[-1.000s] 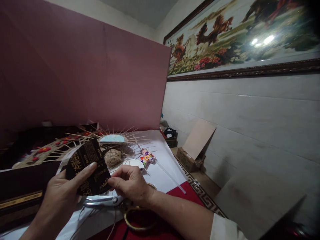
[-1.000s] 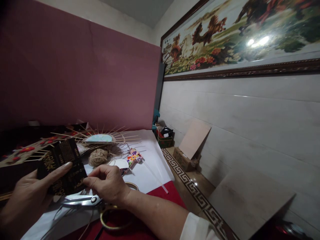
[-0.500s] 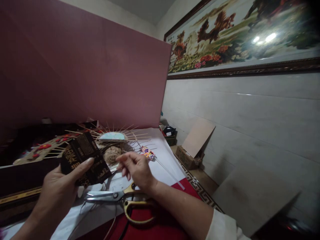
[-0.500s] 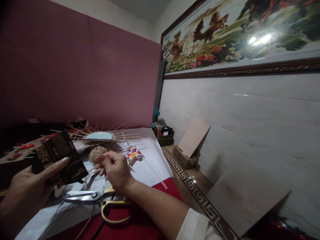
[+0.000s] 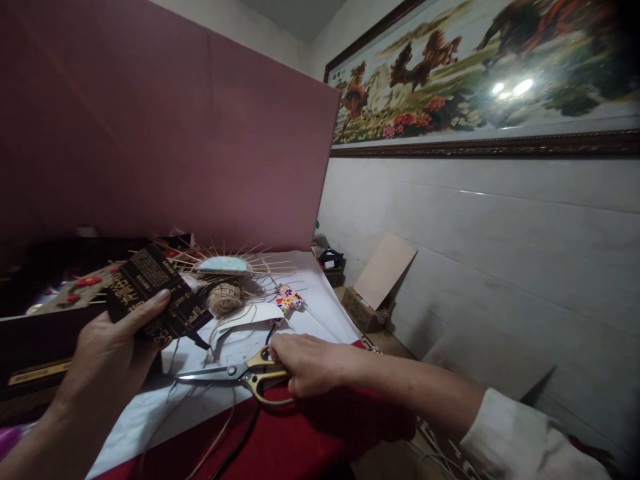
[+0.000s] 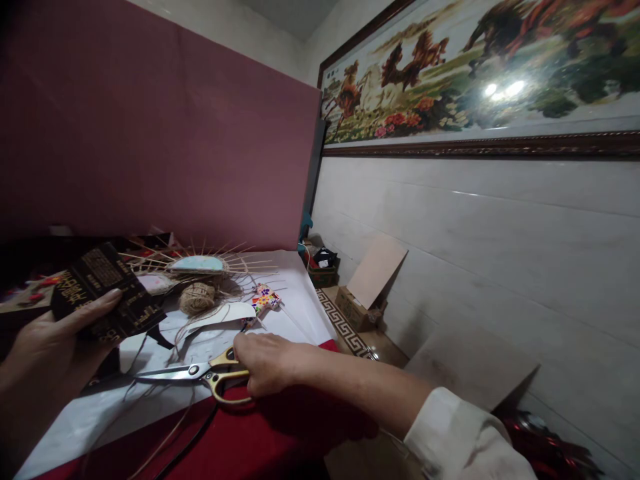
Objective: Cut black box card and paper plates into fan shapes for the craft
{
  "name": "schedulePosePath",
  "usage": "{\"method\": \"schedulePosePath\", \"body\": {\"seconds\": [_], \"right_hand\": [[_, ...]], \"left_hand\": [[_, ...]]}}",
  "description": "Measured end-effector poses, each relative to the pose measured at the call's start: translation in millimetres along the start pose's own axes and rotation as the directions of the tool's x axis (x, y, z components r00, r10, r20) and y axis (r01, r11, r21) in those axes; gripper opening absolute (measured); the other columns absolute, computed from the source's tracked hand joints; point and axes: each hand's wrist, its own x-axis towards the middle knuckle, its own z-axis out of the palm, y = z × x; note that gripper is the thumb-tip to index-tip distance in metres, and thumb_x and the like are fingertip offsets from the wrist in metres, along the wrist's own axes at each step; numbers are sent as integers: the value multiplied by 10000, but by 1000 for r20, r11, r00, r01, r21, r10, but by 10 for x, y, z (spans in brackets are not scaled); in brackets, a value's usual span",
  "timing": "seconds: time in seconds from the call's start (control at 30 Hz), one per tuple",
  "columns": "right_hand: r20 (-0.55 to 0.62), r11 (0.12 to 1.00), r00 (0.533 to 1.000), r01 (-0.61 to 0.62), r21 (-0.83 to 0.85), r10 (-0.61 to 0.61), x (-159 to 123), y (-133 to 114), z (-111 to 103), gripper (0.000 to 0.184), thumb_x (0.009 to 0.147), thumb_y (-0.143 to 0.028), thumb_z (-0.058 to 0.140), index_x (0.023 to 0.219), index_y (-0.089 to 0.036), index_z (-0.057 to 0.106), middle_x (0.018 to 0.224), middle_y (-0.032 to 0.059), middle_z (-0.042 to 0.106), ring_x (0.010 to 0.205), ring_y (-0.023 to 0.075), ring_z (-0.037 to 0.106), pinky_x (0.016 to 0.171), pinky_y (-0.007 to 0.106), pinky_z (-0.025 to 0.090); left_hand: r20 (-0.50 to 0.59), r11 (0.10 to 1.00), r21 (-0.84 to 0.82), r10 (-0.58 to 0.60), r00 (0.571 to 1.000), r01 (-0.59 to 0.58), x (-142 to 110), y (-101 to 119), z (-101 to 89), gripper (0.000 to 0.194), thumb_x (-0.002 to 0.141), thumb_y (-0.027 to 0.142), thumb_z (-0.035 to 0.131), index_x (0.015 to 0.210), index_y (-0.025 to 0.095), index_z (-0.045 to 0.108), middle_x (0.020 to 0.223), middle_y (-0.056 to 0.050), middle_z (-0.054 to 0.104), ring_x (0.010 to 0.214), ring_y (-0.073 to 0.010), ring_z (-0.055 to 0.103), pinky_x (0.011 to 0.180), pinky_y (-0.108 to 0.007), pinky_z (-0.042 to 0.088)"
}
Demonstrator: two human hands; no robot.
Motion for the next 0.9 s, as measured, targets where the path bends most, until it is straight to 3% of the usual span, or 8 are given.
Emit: {"method": "schedulePosePath", "body": {"seconds": [0.2,0.3,0.37,0.47,0.6,0.67,0.77,0.9], "right_hand": [[165,881,986,-83,465,6,-108,105,-267,565,587,-72,627,1118,-186,476,857,-5,575,703,131,532,560,207,422],[213,677,975,-193,710,55,-276,156,-186,783,577,-83,719,1285,-202,406,810,-39,556,636,101,528,542,192,422],[181,533,981,-189,825,67,-396,140,-43,968,543,-224,852,1365,-219,340,770,-56,541,601,88,521,552,197,430],[51,216,994,-71,974,99,-573,5,184,913,569,-630,798,1278,-226,391,732,-64,498,552,70,476,578,243,479],[-65,-53,982,75,996,179,-714,-269,358,704,670,-787,619,1051,-221,448,710,-56,489,553,58,460,621,247,485],[-71,-76,984,84,994,163,-685,-357,412,735,662,-824,575,1043,-204,471,784,-11,539,628,72,508,621,211,441],[-109,-69,993,112,991,48,-526,-409,503,909,470,-911,567,1033,-199,523,759,15,585,554,83,488,526,210,375],[-150,51,988,149,988,31,-323,-483,580,913,484,-922,538,938,-137,640,709,42,585,579,110,515,550,231,386]], "left_hand": [[61,1000,-12,14,998,-13,40,27,-22,330,728,-4,618,989,160,735,798,-13,764,656,-118,713,616,-183,575],[98,1000,-22,-5,995,7,60,29,-54,328,743,1,595,999,154,731,827,-35,765,685,-135,721,649,-215,585],[117,999,-35,-26,993,30,67,36,-63,319,761,5,576,1000,153,728,830,-42,764,676,-140,720,648,-230,591],[93,996,-62,-59,994,65,73,77,-68,277,794,12,548,942,156,733,789,-31,759,625,-136,709,577,-223,595],[40,991,-129,-26,999,31,111,162,-104,281,824,52,539,969,206,725,800,6,768,653,-146,719,528,-251,603],[37,991,-134,-5,999,10,138,196,-125,309,831,68,535,1035,222,709,835,9,776,705,-154,731,585,-287,613],[-20,992,-119,-46,999,43,146,228,-123,299,834,55,524,1003,211,715,796,6,777,680,-146,731,586,-266,604],[-64,986,-107,-137,989,129,74,244,-46,287,836,21,487,846,196,714,678,13,752,522,-146,696,441,-242,579]]}}
